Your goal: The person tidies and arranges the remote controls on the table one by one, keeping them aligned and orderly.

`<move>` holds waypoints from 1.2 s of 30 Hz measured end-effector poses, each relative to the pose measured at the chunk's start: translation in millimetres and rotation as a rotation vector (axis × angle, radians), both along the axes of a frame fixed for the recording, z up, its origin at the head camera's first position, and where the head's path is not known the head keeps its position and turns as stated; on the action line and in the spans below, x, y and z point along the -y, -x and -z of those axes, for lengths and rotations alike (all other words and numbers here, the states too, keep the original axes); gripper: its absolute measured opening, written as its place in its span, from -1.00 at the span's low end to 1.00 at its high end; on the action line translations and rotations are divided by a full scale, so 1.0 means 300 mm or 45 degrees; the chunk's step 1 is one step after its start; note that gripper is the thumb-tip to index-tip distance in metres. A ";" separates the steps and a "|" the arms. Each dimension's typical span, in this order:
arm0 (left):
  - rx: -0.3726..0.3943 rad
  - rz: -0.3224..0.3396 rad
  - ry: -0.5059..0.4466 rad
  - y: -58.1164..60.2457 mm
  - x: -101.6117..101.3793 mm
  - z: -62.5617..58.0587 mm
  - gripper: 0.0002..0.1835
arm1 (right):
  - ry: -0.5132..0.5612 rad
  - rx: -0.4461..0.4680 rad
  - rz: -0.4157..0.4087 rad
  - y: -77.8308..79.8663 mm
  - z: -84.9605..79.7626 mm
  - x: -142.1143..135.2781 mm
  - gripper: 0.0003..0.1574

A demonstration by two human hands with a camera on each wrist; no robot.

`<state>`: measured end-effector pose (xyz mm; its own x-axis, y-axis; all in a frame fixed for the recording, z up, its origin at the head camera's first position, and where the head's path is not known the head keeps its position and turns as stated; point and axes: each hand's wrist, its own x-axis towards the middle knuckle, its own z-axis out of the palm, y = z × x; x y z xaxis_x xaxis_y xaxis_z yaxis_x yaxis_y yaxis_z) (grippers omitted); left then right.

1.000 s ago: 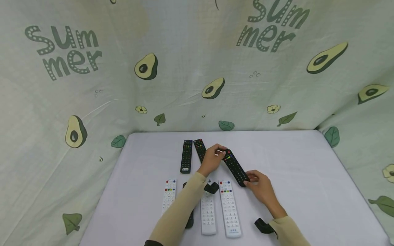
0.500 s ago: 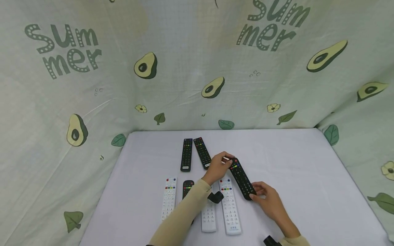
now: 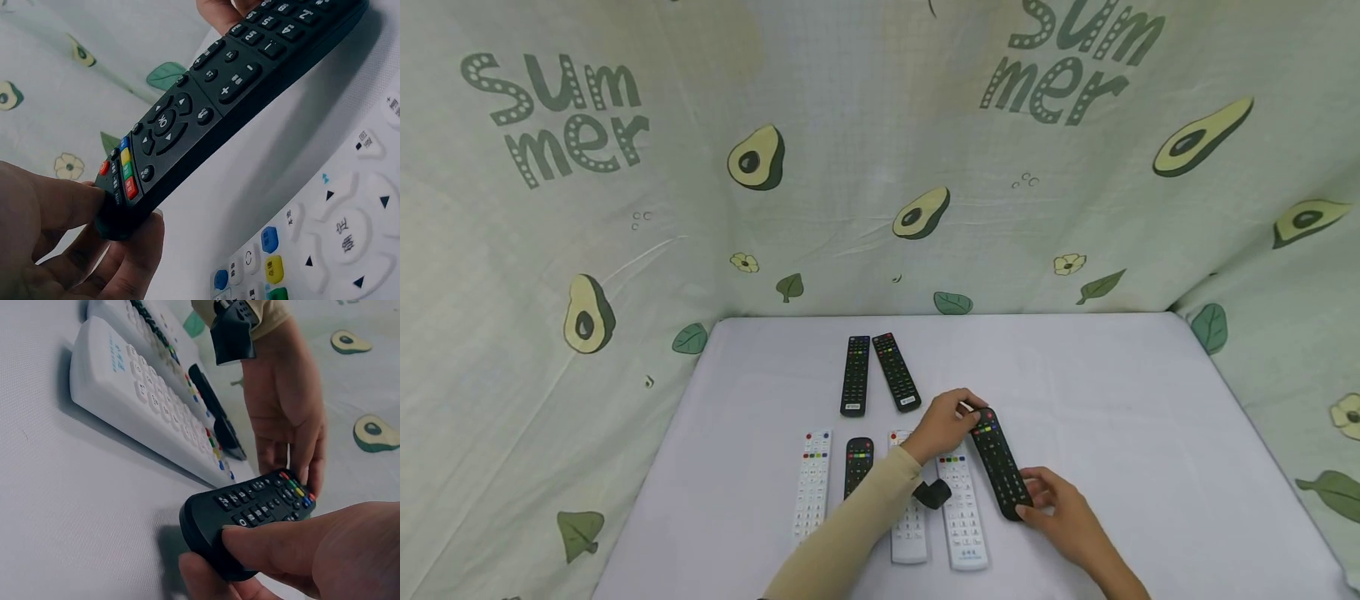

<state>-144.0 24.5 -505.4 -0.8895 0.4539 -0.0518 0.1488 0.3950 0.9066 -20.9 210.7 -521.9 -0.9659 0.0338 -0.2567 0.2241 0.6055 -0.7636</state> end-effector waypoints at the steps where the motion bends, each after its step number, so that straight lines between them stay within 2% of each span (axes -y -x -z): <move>1: 0.006 0.011 0.019 -0.004 -0.004 -0.001 -0.83 | 0.002 0.018 -0.002 -0.006 0.000 0.000 -0.35; 5: 0.006 0.048 0.093 -0.019 -0.022 -0.006 -0.84 | 0.000 0.062 -0.015 -0.027 -0.001 0.002 -0.29; 10: -0.024 0.091 0.161 -0.030 -0.040 0.010 -0.85 | 0.022 0.077 -0.056 -0.050 -0.003 0.002 -0.23; 16: -0.027 0.129 0.185 -0.042 -0.054 0.034 -0.84 | 0.011 0.137 -0.071 -0.067 -0.010 0.002 -0.17; 22: -0.035 0.195 0.243 -0.056 -0.057 0.040 -0.83 | 0.000 0.180 -0.102 -0.076 -0.011 -0.004 -0.13; 31: -0.075 0.257 0.321 -0.067 -0.060 0.044 -0.76 | 0.004 0.142 -0.182 -0.082 -0.006 -0.016 -0.14; 36: -0.116 0.291 0.393 -0.075 -0.063 0.037 -0.71 | -0.018 0.136 -0.184 -0.085 -0.010 -0.017 -0.13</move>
<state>-121.6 43.4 -516.5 -0.7746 0.6161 -0.1426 0.3386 0.5945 0.7293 4.4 215.8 -519.1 -0.9282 -0.0990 -0.3588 0.2136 0.6478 -0.7312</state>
